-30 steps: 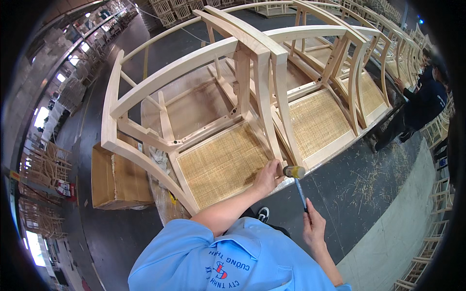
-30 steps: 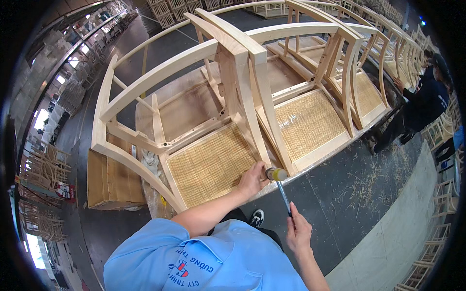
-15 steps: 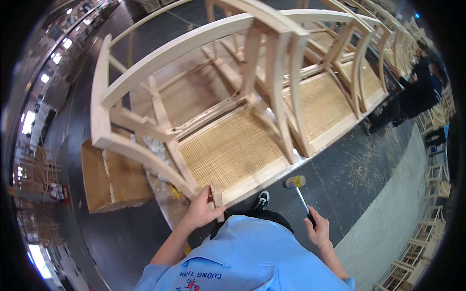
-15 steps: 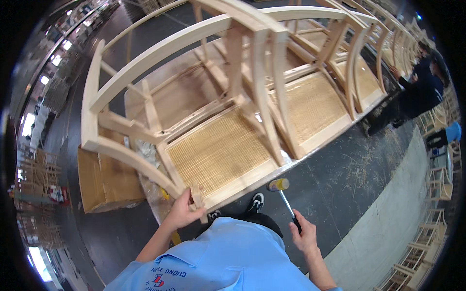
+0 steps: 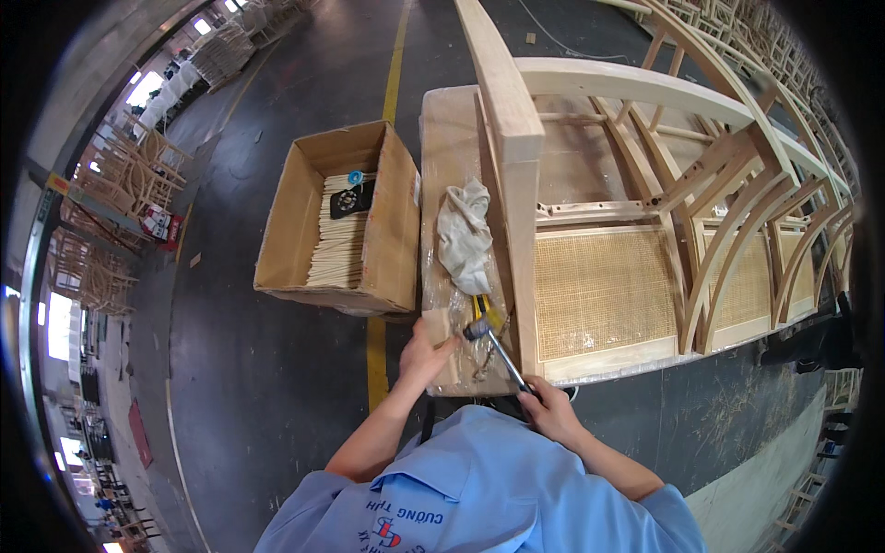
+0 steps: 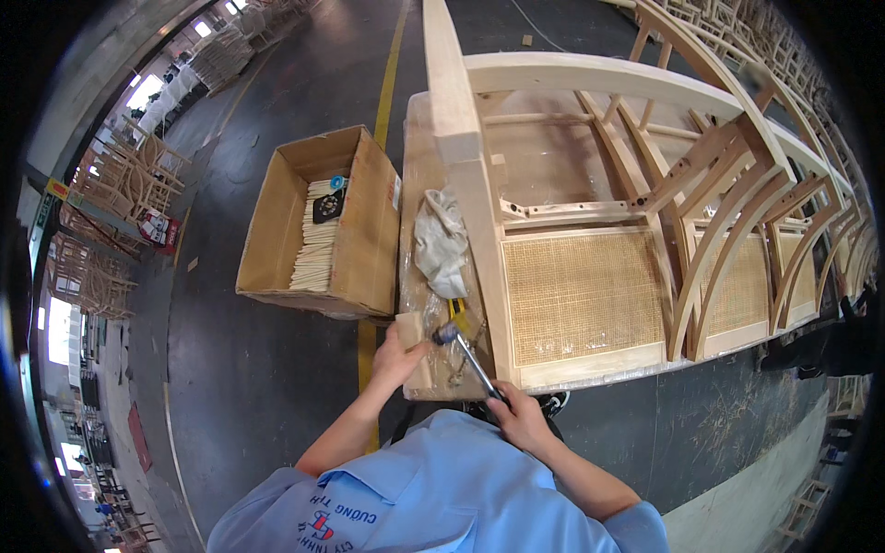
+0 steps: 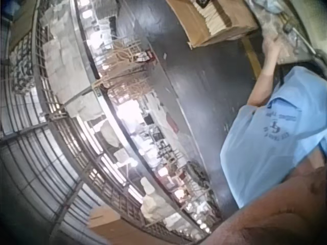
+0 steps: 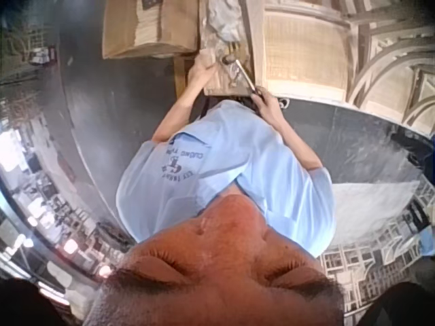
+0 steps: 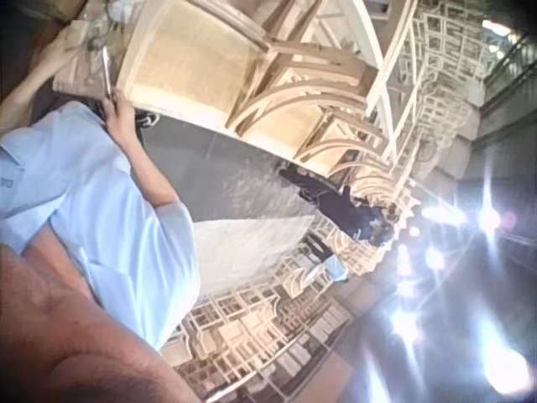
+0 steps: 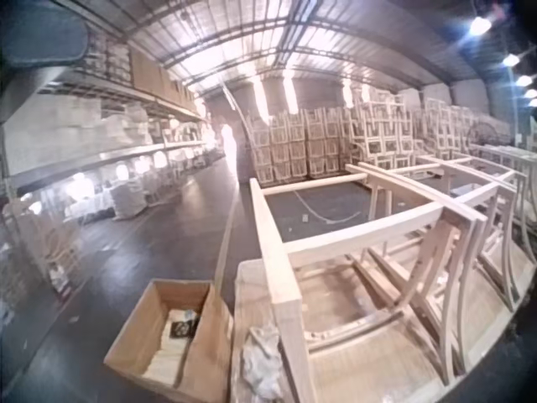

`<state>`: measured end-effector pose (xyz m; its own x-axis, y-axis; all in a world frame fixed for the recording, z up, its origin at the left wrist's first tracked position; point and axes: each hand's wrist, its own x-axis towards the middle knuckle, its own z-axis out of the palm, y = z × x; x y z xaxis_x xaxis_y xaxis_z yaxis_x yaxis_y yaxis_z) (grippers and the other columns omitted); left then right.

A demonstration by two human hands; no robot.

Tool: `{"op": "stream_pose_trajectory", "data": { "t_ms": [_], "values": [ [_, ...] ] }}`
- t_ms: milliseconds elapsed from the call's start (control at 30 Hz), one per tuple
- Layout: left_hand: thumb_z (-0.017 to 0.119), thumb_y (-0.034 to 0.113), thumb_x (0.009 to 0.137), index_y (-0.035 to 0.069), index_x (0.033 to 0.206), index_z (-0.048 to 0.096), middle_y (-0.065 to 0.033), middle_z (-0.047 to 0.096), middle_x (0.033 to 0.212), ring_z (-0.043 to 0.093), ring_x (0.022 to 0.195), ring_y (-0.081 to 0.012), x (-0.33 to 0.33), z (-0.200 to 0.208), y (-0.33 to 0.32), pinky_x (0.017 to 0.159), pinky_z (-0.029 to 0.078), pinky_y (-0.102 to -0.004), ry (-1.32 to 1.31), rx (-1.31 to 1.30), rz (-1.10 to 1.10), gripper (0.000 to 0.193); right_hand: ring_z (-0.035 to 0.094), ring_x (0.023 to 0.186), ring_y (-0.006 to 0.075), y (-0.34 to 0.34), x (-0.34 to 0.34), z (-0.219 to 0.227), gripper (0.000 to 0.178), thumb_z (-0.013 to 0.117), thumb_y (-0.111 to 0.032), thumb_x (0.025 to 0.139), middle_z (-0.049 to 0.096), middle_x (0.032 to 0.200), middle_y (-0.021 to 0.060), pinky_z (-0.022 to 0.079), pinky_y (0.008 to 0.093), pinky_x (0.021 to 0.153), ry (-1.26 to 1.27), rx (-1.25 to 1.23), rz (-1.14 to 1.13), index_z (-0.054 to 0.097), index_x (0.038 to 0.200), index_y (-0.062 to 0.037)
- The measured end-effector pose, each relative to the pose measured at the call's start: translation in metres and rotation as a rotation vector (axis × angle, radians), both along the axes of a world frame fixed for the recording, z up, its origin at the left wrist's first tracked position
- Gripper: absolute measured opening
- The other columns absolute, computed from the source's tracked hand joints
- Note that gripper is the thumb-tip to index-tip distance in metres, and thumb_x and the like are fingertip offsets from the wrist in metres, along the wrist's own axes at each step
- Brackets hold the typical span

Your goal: The person uses a hammer to secure wooden dowels into the frame of a chair. They then use a utility knife to trim excess material from the woven cane seat. Finally, the person lifts the chair and places it upright on the floor.

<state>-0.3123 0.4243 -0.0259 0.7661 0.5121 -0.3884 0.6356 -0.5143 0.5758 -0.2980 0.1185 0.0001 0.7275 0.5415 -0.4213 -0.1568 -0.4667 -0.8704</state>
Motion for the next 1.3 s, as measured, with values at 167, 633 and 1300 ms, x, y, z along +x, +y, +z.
{"op": "stream_pose_trajectory", "data": {
  "t_ms": [167, 633, 1300],
  "values": [
    [0.083, 0.041, 0.088, 0.003, 0.143, 0.055, -0.0262, 0.060, 0.133, 0.062, 0.122, -0.0480, 0.030, -0.008, -0.014, 0.102, 0.051, -0.0564, 0.003, 0.258, -0.171, 0.072, 0.067, 0.071, 0.0218, 0.098, 0.032, -0.037, 0.042, 0.072, -0.022, 0.102, 0.070, 0.088, 0.0127, 0.055, 0.0377, 0.065, -0.001, 0.006, -0.216, 0.061, 0.136, -0.0005],
    [0.082, 0.035, 0.083, 0.006, 0.119, 0.081, -0.0174, 0.057, 0.146, 0.049, 0.143, -0.0362, 0.120, -0.021, -0.037, 0.119, 0.040, -0.0463, 0.239, 0.480, -0.462, 0.046, 0.055, 0.048, 0.0147, 0.121, 0.069, -0.016, 0.019, 0.068, -0.013, 0.102, 0.058, 0.063, 0.0043, 0.044, 0.0330, 0.043, 0.301, 0.211, -0.365, 0.062, 0.115, -0.0002],
    [0.067, 0.031, 0.103, 0.002, 0.107, 0.055, -0.0134, 0.073, 0.076, 0.068, 0.055, -0.0195, -0.043, 0.061, 0.021, 0.050, 0.053, -0.0375, -0.006, -0.278, -0.067, 0.031, 0.063, 0.126, 0.0495, 0.145, 0.047, -0.028, 0.052, 0.058, -0.040, 0.109, 0.067, 0.127, 0.0368, 0.053, 0.0520, 0.105, -0.254, -0.086, -0.015, 0.063, 0.134, 0.0049]
  ]
}}
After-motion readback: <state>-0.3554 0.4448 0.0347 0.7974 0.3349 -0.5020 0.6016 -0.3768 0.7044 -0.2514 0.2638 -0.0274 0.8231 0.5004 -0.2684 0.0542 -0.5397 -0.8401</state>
